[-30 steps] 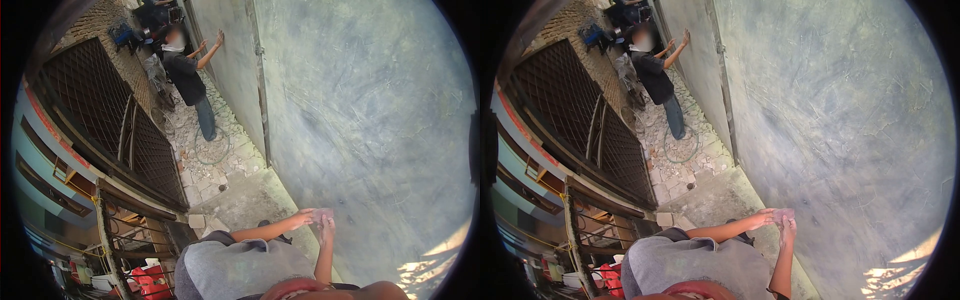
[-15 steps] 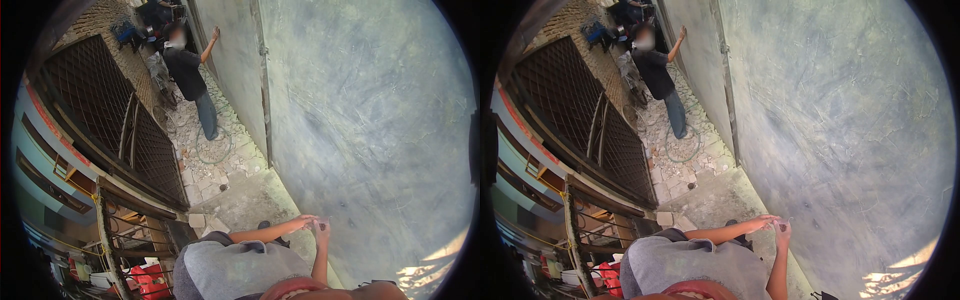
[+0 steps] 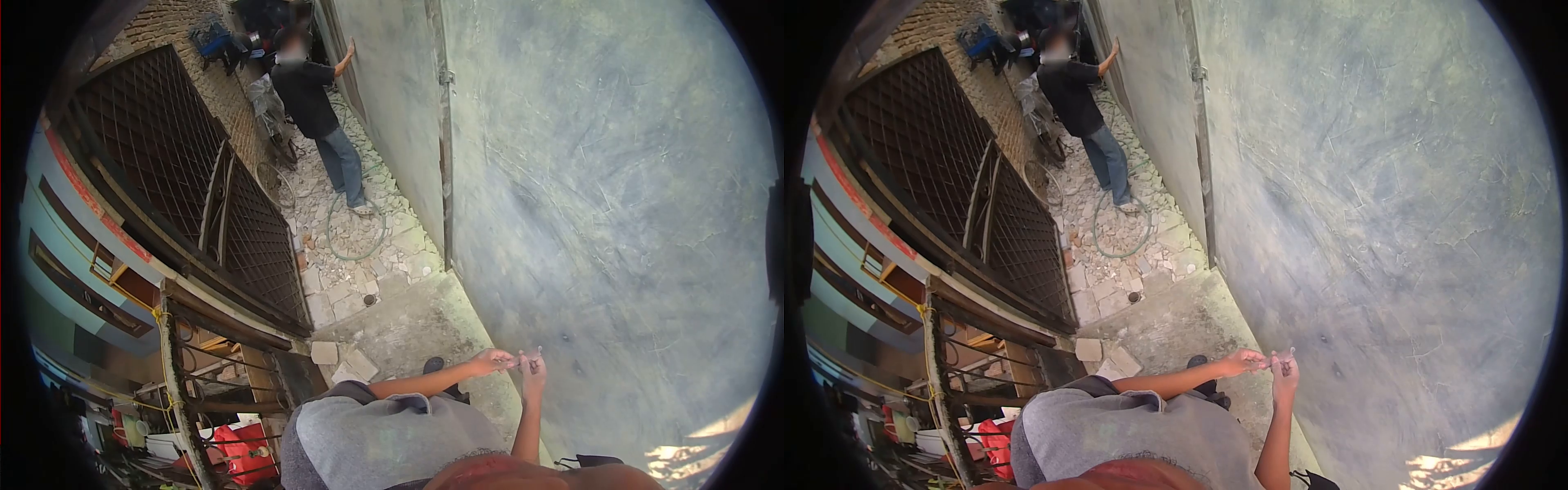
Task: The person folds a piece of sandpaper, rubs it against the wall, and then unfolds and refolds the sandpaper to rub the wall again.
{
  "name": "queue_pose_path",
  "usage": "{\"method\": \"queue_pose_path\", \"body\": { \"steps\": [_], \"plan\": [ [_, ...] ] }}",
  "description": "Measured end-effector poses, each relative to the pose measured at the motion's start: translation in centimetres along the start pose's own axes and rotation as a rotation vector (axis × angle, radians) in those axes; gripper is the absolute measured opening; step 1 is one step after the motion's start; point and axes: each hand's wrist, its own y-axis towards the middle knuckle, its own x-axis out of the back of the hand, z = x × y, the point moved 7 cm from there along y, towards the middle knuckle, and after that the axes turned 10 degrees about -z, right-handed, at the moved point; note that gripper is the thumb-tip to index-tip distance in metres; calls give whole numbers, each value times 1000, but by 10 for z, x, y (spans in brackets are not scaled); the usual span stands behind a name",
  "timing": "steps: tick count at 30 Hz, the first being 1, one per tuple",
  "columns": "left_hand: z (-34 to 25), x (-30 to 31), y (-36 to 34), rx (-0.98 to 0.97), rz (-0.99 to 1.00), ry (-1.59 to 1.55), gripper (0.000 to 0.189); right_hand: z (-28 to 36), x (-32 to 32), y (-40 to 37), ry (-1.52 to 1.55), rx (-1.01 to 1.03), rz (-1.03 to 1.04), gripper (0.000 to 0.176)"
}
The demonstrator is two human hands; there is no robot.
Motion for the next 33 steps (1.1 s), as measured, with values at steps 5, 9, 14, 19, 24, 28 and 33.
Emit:
{"method": "queue_pose_path", "body": {
  "steps": [5,9,14,19,24,28,33],
  "plan": [
    [-20,-3,-7,57,89,101,45,18,11,-3,24,21,-65,4],
    [-15,-13,0,39,145,99,48,31,24,-10,-63,-12,-112,4],
    [-13,-18,2,45,140,37,51,28,30,-14,-100,-15,-126,5],
    [-15,-14,-1,41,140,22,53,13,28,-10,-193,-10,-63,16],
    [-21,-3,-10,72,126,71,47,14,12,-10,-228,-30,-53,17],
    [-15,5,-12,82,78,23,48,16,3,-9,-259,-16,-29,17],
    [-10,18,-10,27,-4,76,55,12,-6,-8,-196,-59,-12,13]
  ]
}}
